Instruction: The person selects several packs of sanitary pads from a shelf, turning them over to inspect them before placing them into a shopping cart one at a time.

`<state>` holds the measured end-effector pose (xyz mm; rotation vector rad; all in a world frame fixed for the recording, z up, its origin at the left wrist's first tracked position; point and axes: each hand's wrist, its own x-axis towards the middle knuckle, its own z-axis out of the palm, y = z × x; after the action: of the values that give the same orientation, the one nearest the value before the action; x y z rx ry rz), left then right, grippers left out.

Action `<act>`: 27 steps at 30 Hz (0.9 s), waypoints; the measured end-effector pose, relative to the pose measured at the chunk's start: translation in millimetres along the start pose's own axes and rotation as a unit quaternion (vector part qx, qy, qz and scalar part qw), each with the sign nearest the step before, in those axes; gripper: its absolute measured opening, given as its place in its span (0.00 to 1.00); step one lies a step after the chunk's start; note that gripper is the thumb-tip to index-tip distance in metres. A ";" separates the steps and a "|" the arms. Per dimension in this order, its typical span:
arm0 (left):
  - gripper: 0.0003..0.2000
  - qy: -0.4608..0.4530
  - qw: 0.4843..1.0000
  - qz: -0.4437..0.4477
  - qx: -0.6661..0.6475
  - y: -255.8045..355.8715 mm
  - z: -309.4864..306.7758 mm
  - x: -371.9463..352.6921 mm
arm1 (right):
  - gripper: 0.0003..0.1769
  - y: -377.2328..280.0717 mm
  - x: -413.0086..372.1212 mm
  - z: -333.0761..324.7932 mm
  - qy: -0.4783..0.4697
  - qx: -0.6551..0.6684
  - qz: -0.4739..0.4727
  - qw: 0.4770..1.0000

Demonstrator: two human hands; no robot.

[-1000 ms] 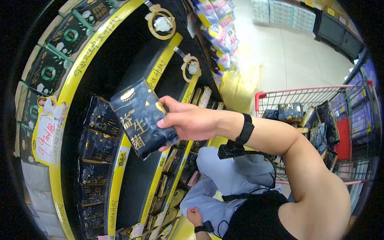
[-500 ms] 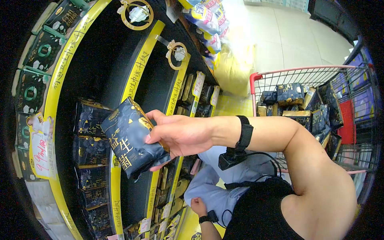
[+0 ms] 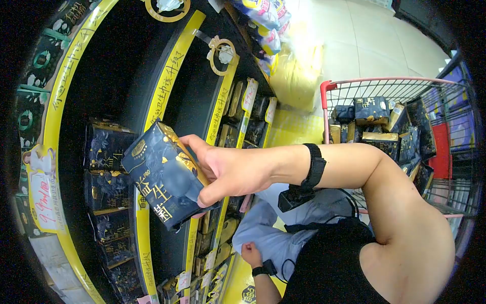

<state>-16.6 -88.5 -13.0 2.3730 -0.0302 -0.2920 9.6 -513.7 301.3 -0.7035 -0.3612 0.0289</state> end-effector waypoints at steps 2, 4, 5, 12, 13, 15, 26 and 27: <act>0.04 -0.002 1.000 0.000 0.004 0.7 -0.6 1.0 | 0.55 2.8 1.0 -2.5 0.005 -0.028 -0.001 1.000; 0.04 -0.009 1.000 0.000 -0.002 -1.9 -1.0 1.6 | 0.55 5.0 1.8 -3.3 0.001 -0.035 0.001 0.999; 0.04 -0.009 1.000 -0.001 0.001 0.6 -1.5 1.3 | 0.55 5.4 2.4 -3.1 -0.005 -0.029 0.004 1.000; 0.04 -0.008 1.000 -0.012 0.003 9.6 -2.4 0.5 | 0.47 12.1 2.8 -3.7 0.019 -0.092 0.003 0.996; 0.04 -0.007 1.000 -0.011 0.004 8.9 -1.9 0.9 | 0.46 13.8 2.9 -5.7 0.021 -0.110 0.010 0.994; 0.04 -0.007 1.000 -0.013 -0.013 0.8 -0.1 2.2 | 0.43 17.9 4.0 -5.2 0.033 -0.111 0.009 0.993; 0.03 -0.009 0.999 -0.024 -0.026 -5.3 0.3 5.1 | 0.27 53.1 12.2 -19.2 0.068 -0.005 0.012 0.998; 0.03 -0.006 1.000 -0.023 -0.020 -3.0 1.2 5.6 | 0.28 56.7 11.1 -20.3 0.063 -0.017 0.017 0.998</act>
<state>-11.6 -87.7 -17.0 2.3348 0.0252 -0.3259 32.2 -481.5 254.4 -0.7421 -0.2298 0.0110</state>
